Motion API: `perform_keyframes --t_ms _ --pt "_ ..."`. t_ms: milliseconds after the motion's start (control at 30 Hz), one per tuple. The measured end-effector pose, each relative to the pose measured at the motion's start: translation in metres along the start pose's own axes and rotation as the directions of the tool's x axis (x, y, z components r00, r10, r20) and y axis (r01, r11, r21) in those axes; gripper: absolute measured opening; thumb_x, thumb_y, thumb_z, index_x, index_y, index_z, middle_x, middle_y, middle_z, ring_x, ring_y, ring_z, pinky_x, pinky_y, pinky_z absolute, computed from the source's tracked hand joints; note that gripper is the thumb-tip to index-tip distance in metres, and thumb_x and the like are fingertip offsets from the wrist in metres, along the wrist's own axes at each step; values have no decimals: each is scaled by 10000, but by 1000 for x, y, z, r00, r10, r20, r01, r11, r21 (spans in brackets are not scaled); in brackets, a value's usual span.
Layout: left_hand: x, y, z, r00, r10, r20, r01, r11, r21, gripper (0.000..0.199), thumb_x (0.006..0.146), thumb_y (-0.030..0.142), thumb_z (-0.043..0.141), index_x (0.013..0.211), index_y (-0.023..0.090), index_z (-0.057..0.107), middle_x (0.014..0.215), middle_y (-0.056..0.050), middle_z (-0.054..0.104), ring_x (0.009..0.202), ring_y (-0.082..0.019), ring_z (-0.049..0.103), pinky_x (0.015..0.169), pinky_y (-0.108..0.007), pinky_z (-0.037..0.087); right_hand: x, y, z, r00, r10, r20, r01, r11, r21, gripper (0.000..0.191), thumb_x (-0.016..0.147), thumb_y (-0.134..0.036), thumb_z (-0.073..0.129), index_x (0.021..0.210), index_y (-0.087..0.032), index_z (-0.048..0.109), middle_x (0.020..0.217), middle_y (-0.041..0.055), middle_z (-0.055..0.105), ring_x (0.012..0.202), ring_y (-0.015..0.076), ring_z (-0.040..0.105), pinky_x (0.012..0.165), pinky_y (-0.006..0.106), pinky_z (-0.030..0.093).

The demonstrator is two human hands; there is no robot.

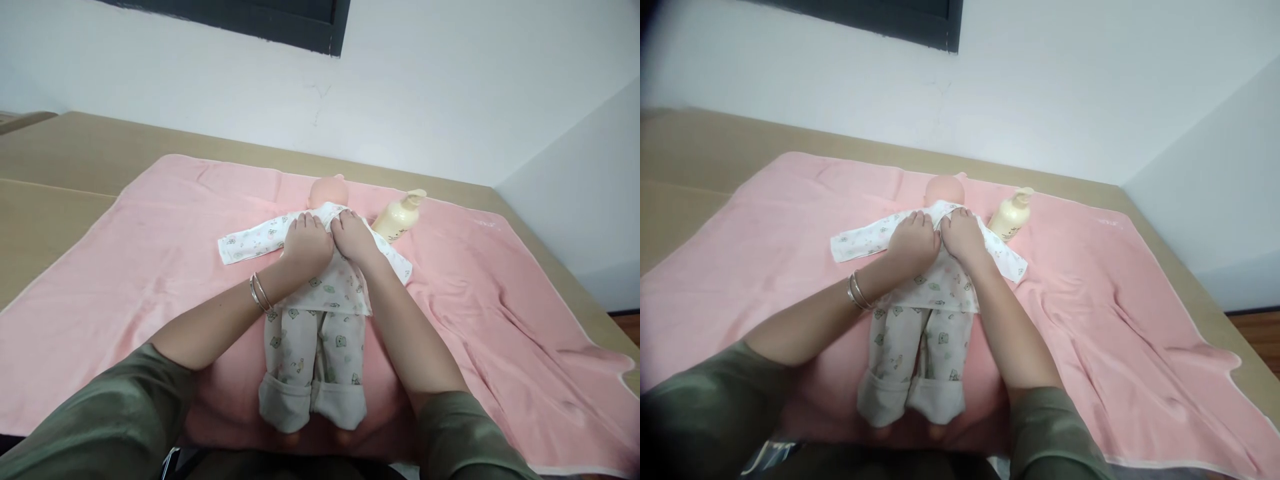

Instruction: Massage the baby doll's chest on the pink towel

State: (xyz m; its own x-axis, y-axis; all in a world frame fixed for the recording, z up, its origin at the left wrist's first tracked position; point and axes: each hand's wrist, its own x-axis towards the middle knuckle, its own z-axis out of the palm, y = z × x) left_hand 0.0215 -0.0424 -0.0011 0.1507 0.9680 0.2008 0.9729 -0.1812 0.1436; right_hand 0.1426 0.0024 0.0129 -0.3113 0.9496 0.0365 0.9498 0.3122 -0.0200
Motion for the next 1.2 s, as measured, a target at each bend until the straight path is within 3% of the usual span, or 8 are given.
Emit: perform_keyframes --t_ms 167,333,467,533,667,800,1000,1200 --pt "12 -12 -2 999 40 -5 -40 998 -50 478 1050 258 331 1282 -16 647 1349 -268 689 1364 -332 611 1190 -431 451 -19 -11 -15 987 -131 89 148 961 -233 452 1036 -111 296 1261 -37 681 1241 260 696 1232 401 628 1067 475 433" --pt "29 -30 3 998 54 16 -51 984 -172 415 1030 306 348 1169 75 663 1255 -226 720 1233 -335 660 1110 -460 507 -35 -20 -29 985 -95 143 121 976 -181 482 1039 -116 271 1129 -52 740 1096 251 730 1141 391 673 965 453 477" --pt "32 -34 10 1000 29 -4 -29 976 -215 416 1005 302 368 1203 63 646 1296 -243 707 1265 -362 640 1122 -496 490 -33 -20 -25 985 -132 114 151 972 -178 484 1022 -87 277 1123 -54 749 1096 250 734 1117 368 677 1013 457 464" --pt "32 -33 13 1000 15 -25 -20 976 -216 430 1012 317 369 1230 64 641 1317 -242 702 1289 -363 630 1138 -499 478 -28 -17 -20 987 -137 86 149 977 -150 461 1015 -80 302 1160 -49 738 1136 244 732 1161 358 663 1061 447 450" --pt "31 -33 16 999 13 -29 -19 975 -221 480 1031 362 365 1267 41 632 1341 -251 690 1311 -365 619 1154 -500 465 -13 -7 -8 1000 -6 3 6 999 51 482 1086 -196 273 1257 -23 688 1329 242 682 1317 330 601 1129 398 438" --pt "32 -33 18 999 10 -35 -17 976 -217 490 1035 351 357 1287 24 621 1360 -263 680 1311 -369 621 1160 -502 460 -4 -3 0 999 35 -21 -31 984 173 500 1093 -230 276 1362 6 625 1477 249 606 1419 328 535 1218 412 377" --pt "32 -32 17 999 9 -41 -18 978 -206 472 1032 330 358 1278 31 628 1358 -259 683 1296 -368 625 1150 -503 466 -3 -6 2 998 64 -15 -59 974 220 553 1093 -243 260 1468 57 535 1572 278 517 1503 344 465 1275 439 315" --pt "15 -22 6 998 67 -3 -68 996 -64 511 1061 309 296 1284 10 646 1303 -271 702 1273 -373 637 1127 -510 467 -2 -3 -1 999 45 -4 -44 977 209 519 1077 -224 300 1445 51 542 1548 282 533 1439 340 523 1229 426 370"
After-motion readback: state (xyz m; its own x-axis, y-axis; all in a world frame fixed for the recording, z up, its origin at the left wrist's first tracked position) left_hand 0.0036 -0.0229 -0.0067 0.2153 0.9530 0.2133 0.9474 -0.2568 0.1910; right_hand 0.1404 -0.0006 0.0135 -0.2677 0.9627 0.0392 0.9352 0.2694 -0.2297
